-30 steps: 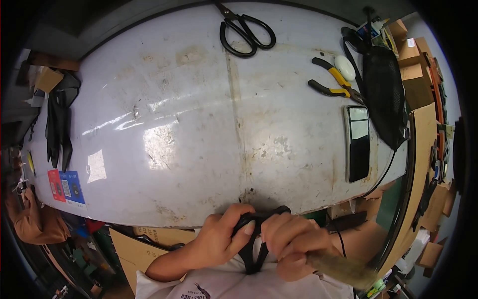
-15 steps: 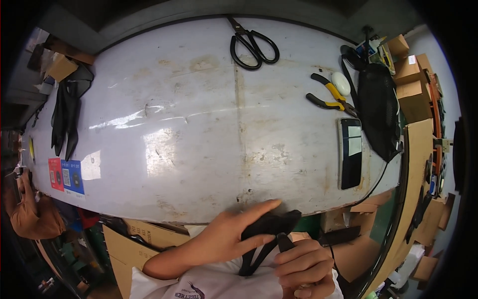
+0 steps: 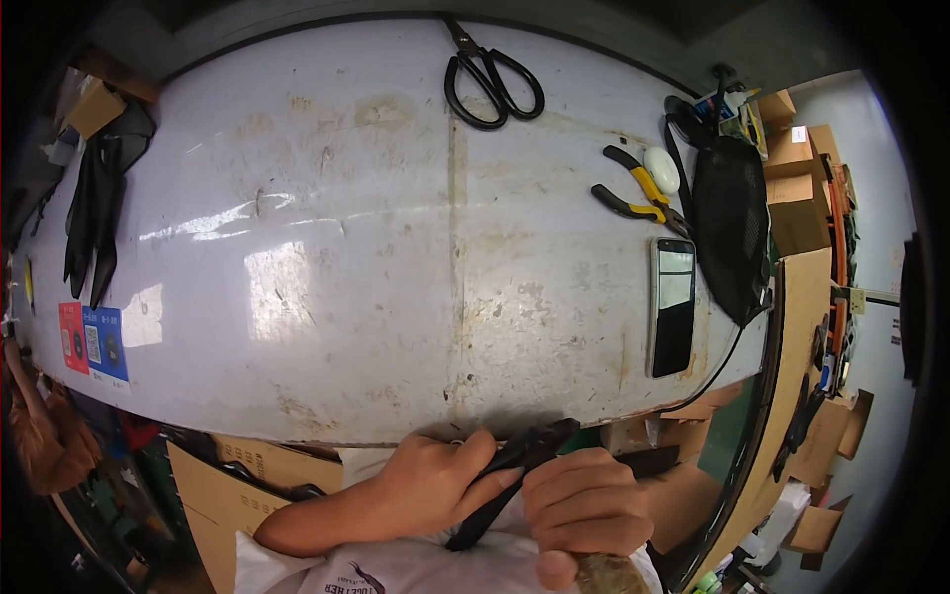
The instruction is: Tucking and smoothing the cover onto a bicycle saddle using a hand tool.
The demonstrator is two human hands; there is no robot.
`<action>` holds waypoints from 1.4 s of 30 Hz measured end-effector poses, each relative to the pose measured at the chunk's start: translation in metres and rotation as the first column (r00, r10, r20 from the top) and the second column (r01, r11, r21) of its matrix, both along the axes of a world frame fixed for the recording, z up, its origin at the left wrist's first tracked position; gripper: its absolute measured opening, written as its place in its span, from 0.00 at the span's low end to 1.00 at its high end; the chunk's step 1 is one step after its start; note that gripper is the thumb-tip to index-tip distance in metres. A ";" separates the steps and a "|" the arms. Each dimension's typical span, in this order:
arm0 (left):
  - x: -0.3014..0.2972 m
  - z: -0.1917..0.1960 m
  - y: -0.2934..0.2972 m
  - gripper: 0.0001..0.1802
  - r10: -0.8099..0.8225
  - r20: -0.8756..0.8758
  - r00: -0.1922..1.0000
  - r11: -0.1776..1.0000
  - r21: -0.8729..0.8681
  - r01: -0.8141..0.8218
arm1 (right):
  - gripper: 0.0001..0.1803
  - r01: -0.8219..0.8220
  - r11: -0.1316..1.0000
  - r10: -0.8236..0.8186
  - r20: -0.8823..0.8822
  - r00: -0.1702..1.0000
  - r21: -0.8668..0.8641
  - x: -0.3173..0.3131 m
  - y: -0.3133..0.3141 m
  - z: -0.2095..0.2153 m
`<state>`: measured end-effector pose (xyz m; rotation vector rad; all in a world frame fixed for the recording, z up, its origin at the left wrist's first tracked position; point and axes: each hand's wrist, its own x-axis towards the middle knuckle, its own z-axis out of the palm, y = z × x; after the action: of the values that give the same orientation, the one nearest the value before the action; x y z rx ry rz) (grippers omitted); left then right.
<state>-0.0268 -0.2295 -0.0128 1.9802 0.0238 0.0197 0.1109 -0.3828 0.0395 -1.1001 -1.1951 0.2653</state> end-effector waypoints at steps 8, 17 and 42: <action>-0.006 -0.014 0.005 0.13 -0.007 0.037 0.999 0.914 -0.406 0.022 | 0.09 -0.028 0.999 0.026 -0.074 0.997 -0.030 0.004 0.008 0.011; -0.007 -0.021 0.008 0.16 -0.049 0.129 0.990 0.938 -0.334 0.089 | 0.08 -0.222 0.975 0.222 0.005 0.975 0.003 -0.017 0.024 -0.006; -0.008 -0.022 -0.002 0.19 0.080 0.164 0.983 0.938 -0.346 -0.018 | 0.11 -0.161 0.974 0.171 -0.049 0.984 0.162 -0.047 0.011 -0.011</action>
<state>-0.0352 -0.2312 -0.0349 1.6205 -0.0362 0.2102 0.0642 -0.3722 0.0288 -0.8497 -1.2324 0.3253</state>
